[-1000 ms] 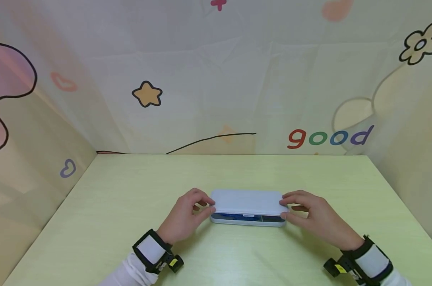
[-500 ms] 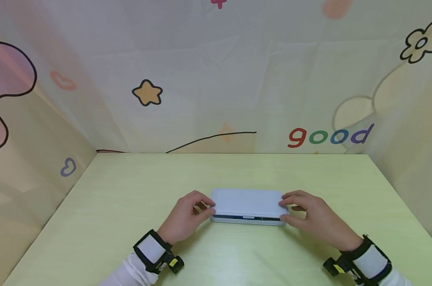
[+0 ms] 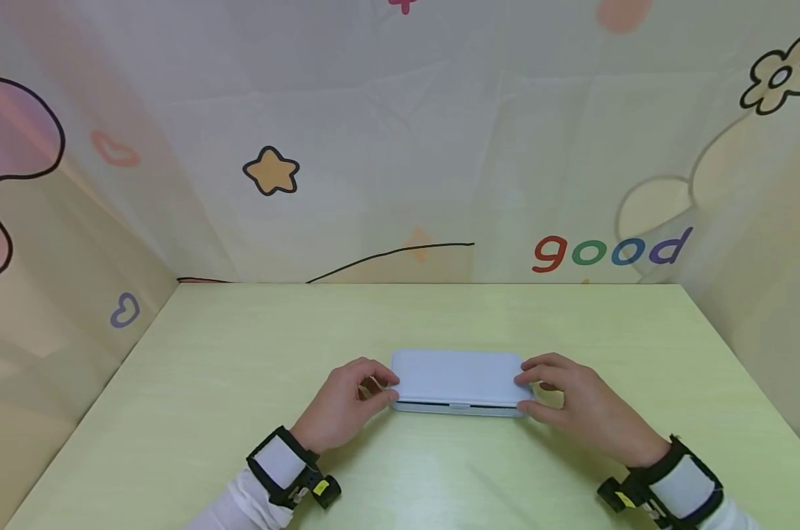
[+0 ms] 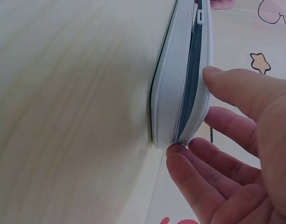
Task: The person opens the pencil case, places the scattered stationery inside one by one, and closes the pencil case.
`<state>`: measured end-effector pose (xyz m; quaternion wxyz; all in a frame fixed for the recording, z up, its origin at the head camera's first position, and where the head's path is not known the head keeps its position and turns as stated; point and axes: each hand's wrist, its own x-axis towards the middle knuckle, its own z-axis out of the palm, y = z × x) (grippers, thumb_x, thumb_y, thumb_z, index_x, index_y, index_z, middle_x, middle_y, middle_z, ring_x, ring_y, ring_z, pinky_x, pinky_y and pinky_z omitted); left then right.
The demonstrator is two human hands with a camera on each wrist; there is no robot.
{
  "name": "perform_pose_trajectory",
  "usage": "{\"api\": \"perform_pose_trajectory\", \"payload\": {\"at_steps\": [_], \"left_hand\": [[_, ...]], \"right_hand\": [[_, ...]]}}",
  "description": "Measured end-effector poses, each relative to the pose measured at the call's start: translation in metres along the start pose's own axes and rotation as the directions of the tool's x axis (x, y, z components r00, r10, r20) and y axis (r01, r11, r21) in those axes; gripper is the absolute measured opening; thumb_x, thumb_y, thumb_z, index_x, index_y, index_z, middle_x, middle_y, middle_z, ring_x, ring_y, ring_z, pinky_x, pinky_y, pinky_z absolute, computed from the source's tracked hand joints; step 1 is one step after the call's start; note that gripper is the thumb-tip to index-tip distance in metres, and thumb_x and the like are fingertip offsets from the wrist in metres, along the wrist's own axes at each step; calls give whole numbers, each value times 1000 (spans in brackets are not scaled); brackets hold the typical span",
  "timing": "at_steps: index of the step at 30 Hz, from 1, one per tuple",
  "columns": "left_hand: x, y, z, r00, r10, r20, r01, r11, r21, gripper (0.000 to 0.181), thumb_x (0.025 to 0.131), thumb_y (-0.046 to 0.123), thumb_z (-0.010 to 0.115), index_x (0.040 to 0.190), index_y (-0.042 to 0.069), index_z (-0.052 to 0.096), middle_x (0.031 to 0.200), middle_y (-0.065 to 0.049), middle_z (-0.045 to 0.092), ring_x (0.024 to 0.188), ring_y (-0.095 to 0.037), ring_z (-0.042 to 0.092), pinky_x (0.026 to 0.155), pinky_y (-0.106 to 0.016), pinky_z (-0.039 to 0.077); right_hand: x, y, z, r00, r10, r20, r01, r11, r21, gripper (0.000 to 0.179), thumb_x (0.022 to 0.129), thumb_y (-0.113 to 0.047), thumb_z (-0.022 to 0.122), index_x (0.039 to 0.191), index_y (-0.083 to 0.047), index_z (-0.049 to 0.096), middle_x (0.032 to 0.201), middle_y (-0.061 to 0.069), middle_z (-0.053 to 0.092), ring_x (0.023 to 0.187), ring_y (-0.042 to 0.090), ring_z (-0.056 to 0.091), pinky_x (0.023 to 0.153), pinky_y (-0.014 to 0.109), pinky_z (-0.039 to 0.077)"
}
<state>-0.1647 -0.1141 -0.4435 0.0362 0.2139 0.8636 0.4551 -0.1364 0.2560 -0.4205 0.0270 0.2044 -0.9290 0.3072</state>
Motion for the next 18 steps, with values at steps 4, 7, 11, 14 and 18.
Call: {"api": "perform_pose_trajectory", "payload": {"at_steps": [4,7,11,14,18], "left_hand": [[0,0,0,1000,-2,3,2,1000,-1,13,99,15,77,112,15,75,107,6,69,93,-14,64,82,-29,55],[0,0,0,1000,-3,7,3,1000,1,13,99,15,78,112,14,75,107,4,70,93,-14,64,81,-29,55],[0,1,0,1000,-10,12,9,1000,11,13,99,15,78,112,15,75,105,6,69,92,-13,64,81,-29,55],[0,1,0,1000,-9,15,8,1000,20,13,99,16,78,111,15,75,104,7,69,91,-13,63,80,-29,55],[0,1,0,1000,-10,19,10,1000,25,13,99,15,78,111,15,75,103,7,68,91,-13,63,80,-28,55]], "right_hand": [[0,-1,0,1000,-2,-2,2,1000,-21,26,87,-17,90,111,-14,80,127,5,67,108,23,69,93,43,60],[0,-1,1,1000,2,-2,-2,999,-32,26,87,-17,90,110,-14,80,127,6,67,107,23,69,93,44,60],[1,-2,2,1000,6,1,-6,999,-51,26,87,-18,90,110,-14,80,128,6,67,107,23,68,92,44,60],[1,-2,2,1000,3,0,-3,998,-67,26,87,-18,91,110,-14,80,127,6,67,109,24,68,92,44,60],[1,-3,3,1000,-4,-5,4,997,-83,27,86,-17,91,110,-13,80,127,7,68,111,25,68,91,43,60]]}}
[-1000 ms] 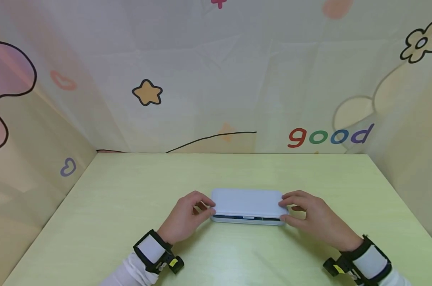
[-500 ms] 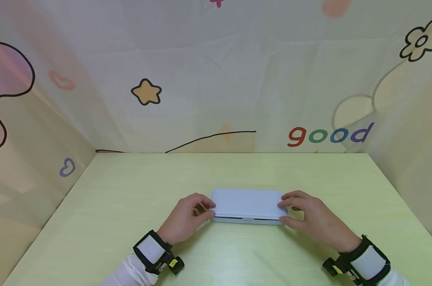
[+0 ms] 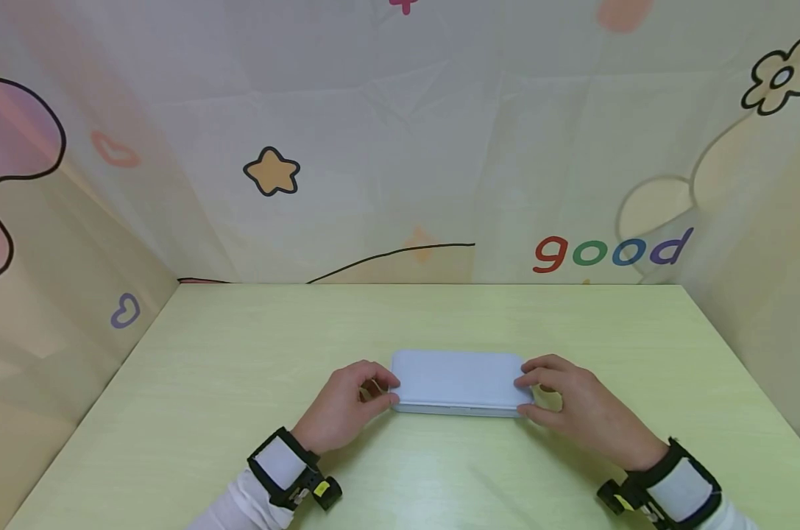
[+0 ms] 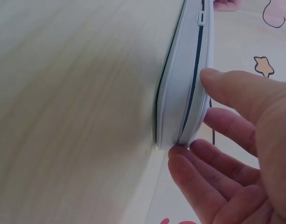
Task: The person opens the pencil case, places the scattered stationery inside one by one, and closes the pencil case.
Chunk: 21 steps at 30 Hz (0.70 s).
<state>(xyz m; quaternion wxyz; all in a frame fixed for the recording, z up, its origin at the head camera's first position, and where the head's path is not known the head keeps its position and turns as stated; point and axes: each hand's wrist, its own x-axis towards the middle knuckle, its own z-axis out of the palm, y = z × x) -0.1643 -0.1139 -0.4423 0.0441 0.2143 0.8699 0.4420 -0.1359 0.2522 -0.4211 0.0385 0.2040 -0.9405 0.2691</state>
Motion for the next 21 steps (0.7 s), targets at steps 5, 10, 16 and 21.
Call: {"api": "perform_pose_trajectory", "payload": {"at_steps": [5,10,16,21], "left_hand": [[0,0,0,1000,-9,2,9,1000,3,14,98,15,79,111,15,75,102,8,68,91,-13,63,80,-28,54],[1,0,0,1000,-8,0,8,1000,4,15,97,14,80,111,15,75,100,8,68,89,-13,63,79,-28,54],[1,0,1,1000,-17,-5,17,1000,-2,15,96,13,81,110,15,75,98,9,68,89,-13,63,78,-27,54],[1,-1,1,999,-31,-8,30,999,-19,14,95,13,82,108,16,76,97,8,69,88,-14,64,77,-27,54]], "right_hand": [[0,0,1,1000,-6,-9,6,1000,-14,27,85,-16,91,110,-12,80,127,6,67,112,26,68,91,43,60],[0,0,2,1000,-22,-21,22,1000,-15,27,84,-14,92,109,-12,80,126,6,68,113,26,68,92,44,60],[-1,2,4,999,-44,-30,44,999,6,24,84,-13,92,106,-16,81,125,3,68,113,25,68,93,43,60],[-1,3,5,998,-51,-31,52,999,15,23,83,-12,92,104,-19,83,124,1,69,113,23,67,93,41,60]]}}
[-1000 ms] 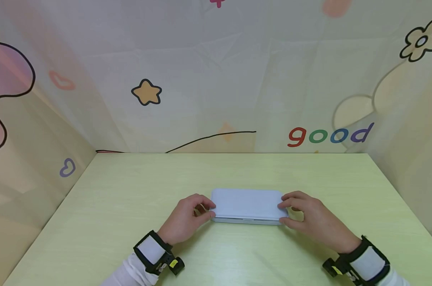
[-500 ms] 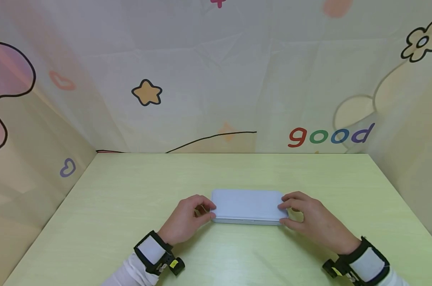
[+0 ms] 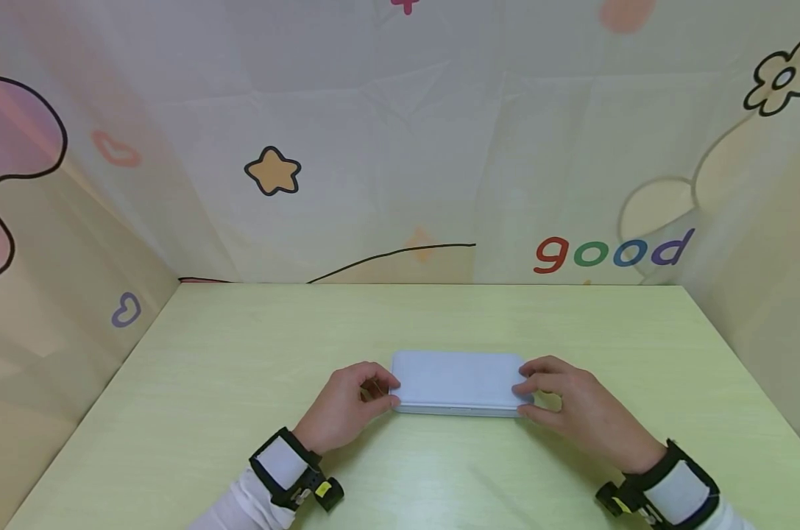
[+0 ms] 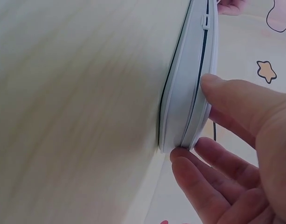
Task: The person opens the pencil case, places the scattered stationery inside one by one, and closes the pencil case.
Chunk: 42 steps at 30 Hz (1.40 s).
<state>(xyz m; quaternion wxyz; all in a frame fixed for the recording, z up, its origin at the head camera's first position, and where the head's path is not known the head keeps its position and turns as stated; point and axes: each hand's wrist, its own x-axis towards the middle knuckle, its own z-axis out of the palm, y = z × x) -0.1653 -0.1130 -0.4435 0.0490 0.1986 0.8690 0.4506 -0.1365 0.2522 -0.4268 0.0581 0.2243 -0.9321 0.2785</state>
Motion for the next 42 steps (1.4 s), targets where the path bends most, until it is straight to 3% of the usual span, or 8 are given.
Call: {"api": "perform_pose_trajectory", "payload": {"at_steps": [9,32,42], "left_hand": [[1,1,0,1000,2,3,-2,1000,-8,14,95,12,82,108,14,76,96,7,68,89,-15,62,78,-27,54],[0,0,-1,1000,9,-5,-9,1000,4,12,95,13,82,106,16,77,95,8,68,90,-14,63,79,-27,54],[-2,5,-2,1000,0,6,0,1000,10,12,96,13,81,107,14,76,97,7,68,90,-14,63,79,-28,54]], "right_hand": [[1,-1,-2,999,-33,-5,33,999,2,24,81,-12,94,102,-20,86,123,2,70,112,25,68,93,42,60],[1,-2,0,999,-31,-21,31,999,-18,25,82,-9,93,102,-21,85,123,1,70,113,23,68,93,40,60],[-1,-4,0,1000,-16,10,17,999,-47,25,85,-14,92,107,-20,83,125,2,69,115,25,68,95,44,59]]}}
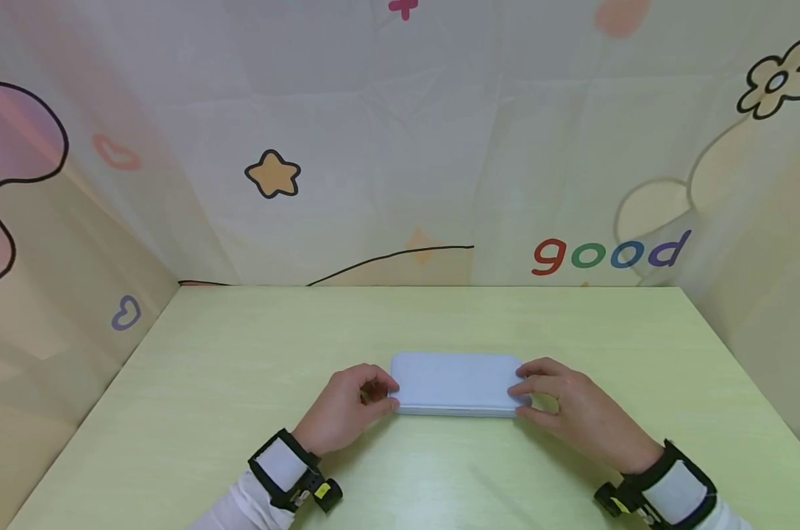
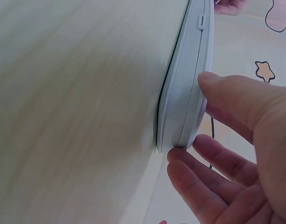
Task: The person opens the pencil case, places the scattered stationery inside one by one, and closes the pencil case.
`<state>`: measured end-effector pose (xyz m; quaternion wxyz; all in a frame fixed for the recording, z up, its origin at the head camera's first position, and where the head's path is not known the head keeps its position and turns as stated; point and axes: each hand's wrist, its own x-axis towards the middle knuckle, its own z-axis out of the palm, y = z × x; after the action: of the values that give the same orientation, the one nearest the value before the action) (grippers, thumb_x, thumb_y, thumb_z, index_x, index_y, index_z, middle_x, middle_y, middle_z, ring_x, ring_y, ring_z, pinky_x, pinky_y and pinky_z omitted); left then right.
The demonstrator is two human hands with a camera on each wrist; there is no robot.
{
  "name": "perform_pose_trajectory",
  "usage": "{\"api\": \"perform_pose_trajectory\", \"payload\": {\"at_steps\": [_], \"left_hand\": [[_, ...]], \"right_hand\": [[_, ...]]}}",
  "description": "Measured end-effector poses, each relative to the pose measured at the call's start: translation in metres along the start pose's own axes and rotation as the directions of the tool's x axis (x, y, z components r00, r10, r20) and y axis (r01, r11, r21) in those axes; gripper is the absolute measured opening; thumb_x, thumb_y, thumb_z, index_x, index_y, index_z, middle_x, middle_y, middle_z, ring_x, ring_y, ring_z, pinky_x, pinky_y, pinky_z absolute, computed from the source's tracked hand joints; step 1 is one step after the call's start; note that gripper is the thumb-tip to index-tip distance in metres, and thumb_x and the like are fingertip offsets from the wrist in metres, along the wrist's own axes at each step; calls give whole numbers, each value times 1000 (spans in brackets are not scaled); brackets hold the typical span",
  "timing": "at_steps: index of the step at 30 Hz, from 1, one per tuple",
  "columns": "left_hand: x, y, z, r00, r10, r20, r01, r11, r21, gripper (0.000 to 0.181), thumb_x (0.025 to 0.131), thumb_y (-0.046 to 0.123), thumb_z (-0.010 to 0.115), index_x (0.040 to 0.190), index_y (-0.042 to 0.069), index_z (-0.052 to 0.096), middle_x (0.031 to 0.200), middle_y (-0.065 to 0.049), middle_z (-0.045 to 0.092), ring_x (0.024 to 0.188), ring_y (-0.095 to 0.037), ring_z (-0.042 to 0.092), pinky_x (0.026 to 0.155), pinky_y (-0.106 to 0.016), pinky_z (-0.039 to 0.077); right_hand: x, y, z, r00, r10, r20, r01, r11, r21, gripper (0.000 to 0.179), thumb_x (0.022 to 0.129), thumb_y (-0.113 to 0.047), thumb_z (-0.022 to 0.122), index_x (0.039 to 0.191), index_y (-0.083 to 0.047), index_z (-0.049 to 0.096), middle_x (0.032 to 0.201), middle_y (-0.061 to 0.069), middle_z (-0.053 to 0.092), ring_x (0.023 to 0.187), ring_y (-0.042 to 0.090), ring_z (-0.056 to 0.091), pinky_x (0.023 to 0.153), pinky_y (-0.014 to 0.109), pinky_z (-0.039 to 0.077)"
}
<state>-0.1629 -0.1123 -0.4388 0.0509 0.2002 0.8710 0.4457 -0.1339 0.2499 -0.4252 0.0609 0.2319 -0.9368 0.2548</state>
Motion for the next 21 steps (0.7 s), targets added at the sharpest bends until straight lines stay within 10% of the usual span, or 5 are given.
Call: {"api": "perform_pose_trajectory", "payload": {"at_steps": [12,21], "left_hand": [[-1,7,-5,998,38,-40,-33,993,116,21,99,22,79,118,14,74,111,3,67,98,-17,60,82,-34,53],[-5,20,-8,975,188,-118,-141,934,328,39,94,29,83,128,11,73,120,-4,64,108,-22,59,88,-37,54]], "right_hand": [[1,-6,-6,1000,-15,-26,14,1000,-27,32,88,-19,89,119,-14,80,128,6,68,114,25,68,95,45,59],[1,-15,-15,998,-5,-64,1,998,-59,45,92,-26,87,133,-12,75,133,7,65,117,28,66,96,49,58]]}}
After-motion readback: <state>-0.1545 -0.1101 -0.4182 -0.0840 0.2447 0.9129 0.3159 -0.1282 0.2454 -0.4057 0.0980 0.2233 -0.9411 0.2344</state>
